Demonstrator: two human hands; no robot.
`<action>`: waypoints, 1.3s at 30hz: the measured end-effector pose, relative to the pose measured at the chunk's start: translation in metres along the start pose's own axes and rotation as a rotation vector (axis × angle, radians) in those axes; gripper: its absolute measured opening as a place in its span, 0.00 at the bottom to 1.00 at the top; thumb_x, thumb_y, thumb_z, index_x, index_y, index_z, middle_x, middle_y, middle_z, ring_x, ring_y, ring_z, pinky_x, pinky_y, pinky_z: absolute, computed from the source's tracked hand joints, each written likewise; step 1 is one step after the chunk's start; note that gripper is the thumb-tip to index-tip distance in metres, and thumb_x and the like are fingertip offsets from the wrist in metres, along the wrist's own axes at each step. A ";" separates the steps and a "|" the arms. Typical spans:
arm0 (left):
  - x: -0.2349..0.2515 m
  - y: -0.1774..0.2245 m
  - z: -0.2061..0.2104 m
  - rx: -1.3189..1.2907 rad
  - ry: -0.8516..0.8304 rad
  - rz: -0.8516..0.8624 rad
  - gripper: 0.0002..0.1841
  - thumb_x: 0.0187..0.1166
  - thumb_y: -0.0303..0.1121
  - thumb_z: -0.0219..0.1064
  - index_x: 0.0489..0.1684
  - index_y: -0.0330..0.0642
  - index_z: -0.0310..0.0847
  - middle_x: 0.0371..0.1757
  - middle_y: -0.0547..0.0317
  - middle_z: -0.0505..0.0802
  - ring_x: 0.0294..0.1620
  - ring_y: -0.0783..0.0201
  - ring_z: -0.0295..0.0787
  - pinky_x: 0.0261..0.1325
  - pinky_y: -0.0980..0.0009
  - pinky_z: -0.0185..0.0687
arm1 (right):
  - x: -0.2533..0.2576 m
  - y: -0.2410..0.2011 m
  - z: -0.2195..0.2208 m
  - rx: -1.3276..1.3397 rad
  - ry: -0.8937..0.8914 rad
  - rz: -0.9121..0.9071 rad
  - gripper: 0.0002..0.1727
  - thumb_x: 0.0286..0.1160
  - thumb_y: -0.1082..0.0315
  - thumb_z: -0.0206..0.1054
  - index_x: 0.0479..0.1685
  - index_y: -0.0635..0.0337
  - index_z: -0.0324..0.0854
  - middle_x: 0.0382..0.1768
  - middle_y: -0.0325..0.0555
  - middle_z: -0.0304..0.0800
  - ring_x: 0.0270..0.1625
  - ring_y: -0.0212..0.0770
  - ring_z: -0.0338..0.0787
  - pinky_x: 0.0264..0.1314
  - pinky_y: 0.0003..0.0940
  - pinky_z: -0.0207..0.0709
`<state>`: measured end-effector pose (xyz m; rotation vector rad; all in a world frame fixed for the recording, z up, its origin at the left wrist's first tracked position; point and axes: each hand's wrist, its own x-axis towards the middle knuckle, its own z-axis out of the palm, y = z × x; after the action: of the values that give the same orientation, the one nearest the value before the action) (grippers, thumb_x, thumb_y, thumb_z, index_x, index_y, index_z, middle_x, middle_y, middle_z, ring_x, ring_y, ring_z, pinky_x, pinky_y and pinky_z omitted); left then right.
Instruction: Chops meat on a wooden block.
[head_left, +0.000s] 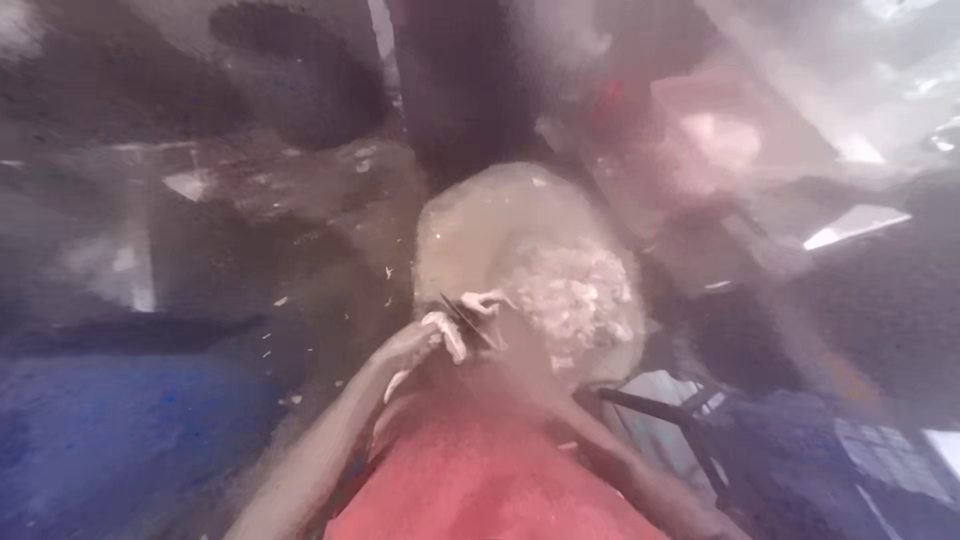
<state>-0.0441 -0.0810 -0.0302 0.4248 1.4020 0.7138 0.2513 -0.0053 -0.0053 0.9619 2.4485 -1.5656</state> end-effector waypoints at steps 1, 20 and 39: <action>-0.004 -0.007 -0.003 0.053 -0.033 0.001 0.16 0.91 0.49 0.53 0.48 0.47 0.79 0.22 0.69 0.78 0.15 0.75 0.66 0.18 0.78 0.66 | 0.003 0.010 -0.001 0.009 -0.009 -0.019 0.26 0.91 0.66 0.52 0.86 0.45 0.69 0.78 0.45 0.80 0.73 0.41 0.85 0.79 0.45 0.76; -0.092 0.092 0.021 -0.059 0.102 0.419 0.06 0.86 0.35 0.56 0.50 0.51 0.79 0.23 0.70 0.83 0.17 0.79 0.76 0.19 0.82 0.76 | -0.038 0.007 0.023 0.130 -0.121 0.034 0.30 0.83 0.75 0.58 0.86 0.54 0.69 0.78 0.57 0.79 0.76 0.55 0.82 0.80 0.55 0.72; -0.062 0.139 0.083 0.957 0.182 0.461 0.17 0.84 0.33 0.63 0.69 0.45 0.85 0.60 0.51 0.93 0.61 0.58 0.90 0.70 0.51 0.81 | -0.042 0.045 0.027 0.450 0.081 -0.100 0.25 0.90 0.72 0.53 0.85 0.58 0.69 0.80 0.53 0.76 0.79 0.45 0.79 0.84 0.43 0.69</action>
<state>0.0084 -0.0108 0.1188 1.4953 1.7896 0.3971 0.3020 -0.0343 -0.0372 0.9841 2.2674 -2.2148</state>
